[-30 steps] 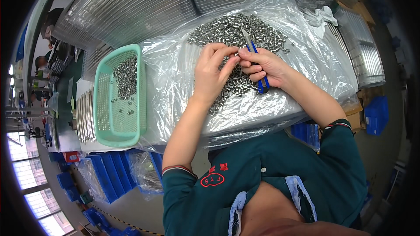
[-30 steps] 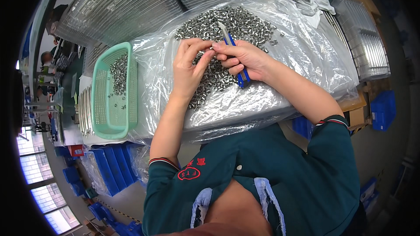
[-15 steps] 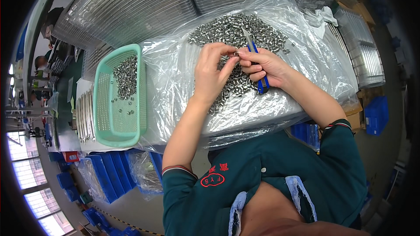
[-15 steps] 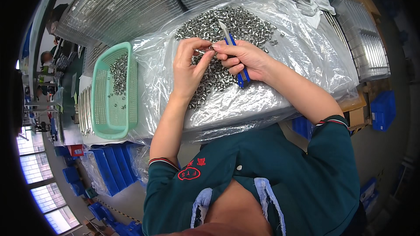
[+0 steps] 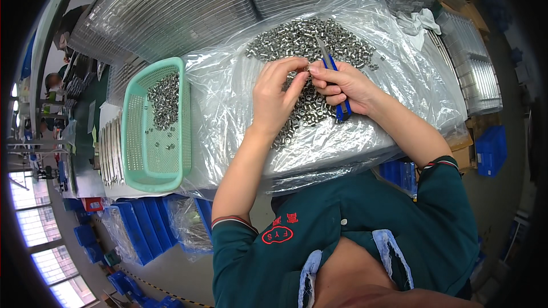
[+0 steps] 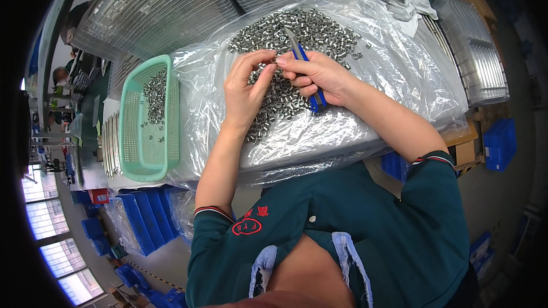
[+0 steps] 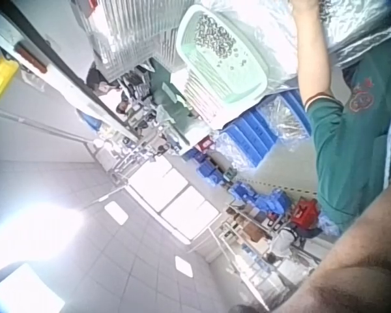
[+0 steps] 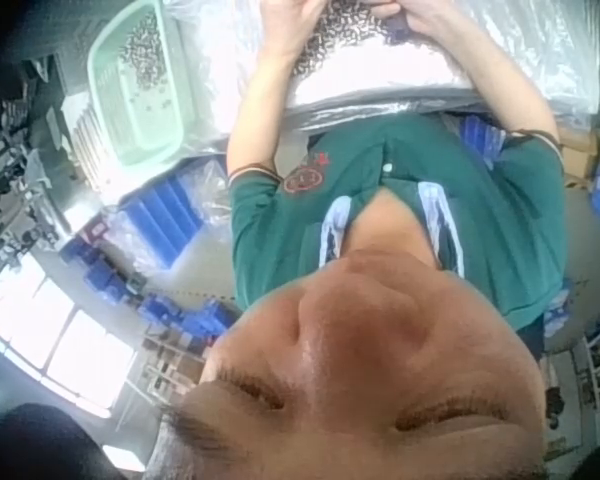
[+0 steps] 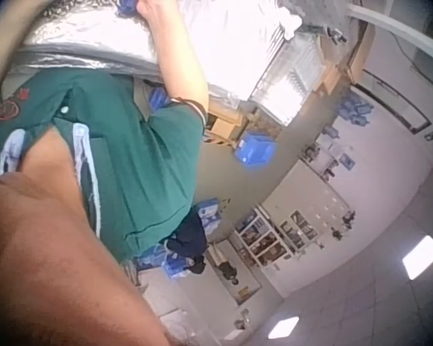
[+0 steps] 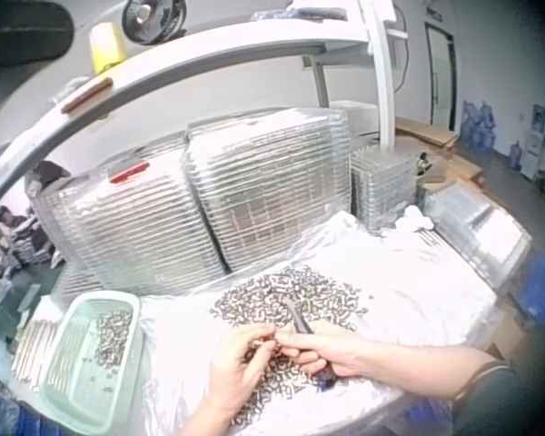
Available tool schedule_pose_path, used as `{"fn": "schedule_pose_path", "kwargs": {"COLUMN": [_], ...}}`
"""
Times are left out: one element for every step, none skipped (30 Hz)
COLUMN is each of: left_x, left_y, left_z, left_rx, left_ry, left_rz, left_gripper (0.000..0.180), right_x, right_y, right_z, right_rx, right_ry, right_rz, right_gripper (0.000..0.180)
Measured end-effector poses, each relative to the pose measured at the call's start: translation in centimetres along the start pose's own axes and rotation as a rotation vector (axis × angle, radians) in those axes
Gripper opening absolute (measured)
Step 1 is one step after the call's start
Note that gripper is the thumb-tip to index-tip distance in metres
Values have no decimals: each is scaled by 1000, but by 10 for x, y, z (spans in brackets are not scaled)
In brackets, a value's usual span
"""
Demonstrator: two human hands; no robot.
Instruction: Inspecting and sorting small metal industrial components using nippers at a workbench.
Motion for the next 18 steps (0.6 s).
{"fn": "schedule_pose_path", "kwargs": {"left_x": [-1, -2, -3, -6, -9, -10, -10, -9, -8, -9, -11, -12, -12, -12, -12, -13, -13, -13], "left_y": [-3, -6, -6, -10, -13, -14, -17, -19, -19, -21, -23, -23, -21, -19, -18, -12, -6, -6], "left_z": [0, 1, 1, 1, 2, 2, 3, 3, 3, 3, 3, 3, 3, 2, 1, 0, -1, -2], "left_rx": [-27, -56, -58, -96, -133, -133, -147, -158, -158, -171, -186, -187, -174, -160, -160, -114, -69, -69], "left_ry": [11, 24, 25, 52, 78, 79, 74, 67, 65, 88, 111, 110, 97, 83, 82, 80, 78, 78], "left_rz": [11, 20, 18, 24, 30, 30, 18, 8, 8, 19, 28, 27, 1, -25, -25, -65, -106, -106], "left_gripper": [17, 17, 17, 16, 14, 14, 15, 15, 15, 15, 14, 14, 15, 15, 15, 15, 14, 14], "right_x": [0, 2, 6, 9, 10, 10, 9, 8, 5, 4, 6, 10, 9, 12, 16, 17, 21, 24], "right_y": [-4, -7, -14, -20, -23, -26, -27, -27, -33, -39, -45, -53, -52, -56, -59, -60, -62, -63], "right_z": [1, 3, 6, 9, 11, 13, 14, 14, 15, 16, 18, 23, 23, 24, 26, 27, 29, 30], "right_rx": [-19, -17, -42, -68, -67, -72, -76, -78, -161, -243, -323, -397, -397, -458, -519, -519, -542, -566], "right_ry": [7, 5, -5, -15, -15, -8, -1, 0, 24, 49, 71, 137, 136, 158, 179, 180, 189, 197], "right_rz": [77, 77, 43, 9, 9, 7, 4, 3, 231, 459, 686, 834, 833, 998, 1163, 1162, 1225, 1289], "right_gripper": [19, 19, 24, 30, 30, 35, 40, 40, 38, 36, 35, 30, 30, 28, 26, 26, 26, 25]}}
Point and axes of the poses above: each hand's wrist, its own z-axis away from the middle knuckle, its own x-axis out of the palm, y = z × x, the point moved 10 cm from there along -z, towards the middle knuckle, and after that the axes turned 4 degrees about -z, right-handed, at the moved point
